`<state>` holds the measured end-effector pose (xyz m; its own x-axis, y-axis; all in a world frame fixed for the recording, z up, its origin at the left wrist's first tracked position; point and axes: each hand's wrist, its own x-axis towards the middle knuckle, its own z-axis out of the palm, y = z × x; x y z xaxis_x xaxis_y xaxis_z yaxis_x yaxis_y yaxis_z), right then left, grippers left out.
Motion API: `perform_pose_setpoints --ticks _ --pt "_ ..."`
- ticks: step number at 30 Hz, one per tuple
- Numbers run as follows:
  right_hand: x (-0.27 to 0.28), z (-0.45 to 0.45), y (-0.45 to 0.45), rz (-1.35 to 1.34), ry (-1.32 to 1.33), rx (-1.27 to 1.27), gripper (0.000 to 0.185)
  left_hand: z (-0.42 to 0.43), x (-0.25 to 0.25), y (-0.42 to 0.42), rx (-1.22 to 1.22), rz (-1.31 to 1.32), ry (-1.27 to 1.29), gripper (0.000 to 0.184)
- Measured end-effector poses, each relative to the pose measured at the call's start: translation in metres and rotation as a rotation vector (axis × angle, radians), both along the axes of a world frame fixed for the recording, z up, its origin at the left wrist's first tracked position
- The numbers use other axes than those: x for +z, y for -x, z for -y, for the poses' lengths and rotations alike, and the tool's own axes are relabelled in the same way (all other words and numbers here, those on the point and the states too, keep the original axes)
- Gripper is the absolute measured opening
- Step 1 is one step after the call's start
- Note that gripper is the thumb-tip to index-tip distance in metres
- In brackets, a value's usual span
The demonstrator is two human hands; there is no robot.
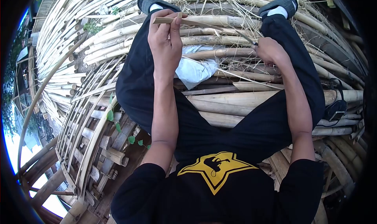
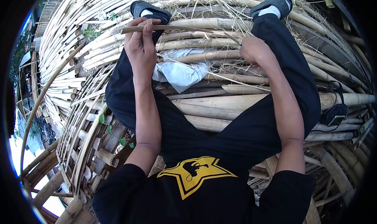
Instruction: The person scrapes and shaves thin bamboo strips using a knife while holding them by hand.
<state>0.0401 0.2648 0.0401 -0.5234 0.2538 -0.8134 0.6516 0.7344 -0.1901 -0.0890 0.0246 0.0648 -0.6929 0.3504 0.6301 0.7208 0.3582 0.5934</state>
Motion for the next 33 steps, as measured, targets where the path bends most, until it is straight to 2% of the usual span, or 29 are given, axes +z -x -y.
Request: perform_pose_setpoints --ticks 2,3,4,6,8,9,10,13,16,18,21,24,28,31,33 --pt "-0.015 -0.005 -0.003 -0.438 -0.247 0.078 0.036 -0.001 -0.005 0.000 -0.136 0.142 -0.172 0.009" --pt "-0.017 0.003 -0.003 -0.651 -0.247 -0.025 0.035 -0.002 -0.007 -0.001 -0.134 0.142 -0.173 0.009" --pt "-0.014 0.015 -0.001 -0.652 -0.247 -0.025 0.035 -0.004 -0.007 -0.004 -0.103 0.160 -0.215 0.008" --pt "-0.005 0.042 0.002 -0.942 0.150 -0.277 0.034 -0.009 -0.006 -0.008 -0.077 0.174 -0.257 0.008" --pt "-0.014 0.067 0.002 -0.957 0.226 -0.296 0.032 -0.011 -0.001 -0.013 -0.084 0.314 -0.407 0.009" --pt "-0.022 0.075 0.001 -0.967 0.302 -0.310 0.031 -0.009 -0.006 -0.013 -0.084 0.304 -0.396 0.009" --pt "-0.033 0.079 -0.001 -0.967 0.303 -0.315 0.031 -0.007 -0.008 -0.013 -0.087 0.305 -0.393 0.009" --pt "-0.060 0.082 -0.003 -0.746 0.195 -0.211 0.031 -0.004 -0.010 -0.012 -0.080 0.319 -0.420 0.010" --pt "-0.068 0.078 -0.003 -0.701 0.173 -0.211 0.032 -0.003 -0.010 -0.012 -0.079 0.313 -0.431 0.011" --pt "-0.063 0.078 -0.002 -0.738 0.171 -0.220 0.031 -0.003 -0.012 -0.012 -0.086 0.328 -0.444 0.010" --pt "-0.046 0.082 0.004 -0.955 0.211 -0.285 0.028 -0.004 -0.011 -0.013 -0.083 0.340 -0.418 0.011" --pt "-0.061 0.085 0.001 -0.880 0.135 -0.153 0.027 -0.004 -0.011 -0.012 -0.099 0.330 -0.411 0.012" --pt "-0.059 0.081 0.004 -0.772 0.137 -0.182 0.028 -0.006 -0.013 -0.009 -0.104 0.353 -0.498 0.012" --pt "-0.035 0.078 0.009 -1.003 0.133 -0.240 0.028 -0.006 -0.011 -0.010 -0.103 0.360 -0.474 0.011" --pt "-0.025 0.083 0.010 -1.040 0.169 -0.270 0.028 -0.007 -0.014 -0.009 -0.114 0.353 -0.474 0.011"
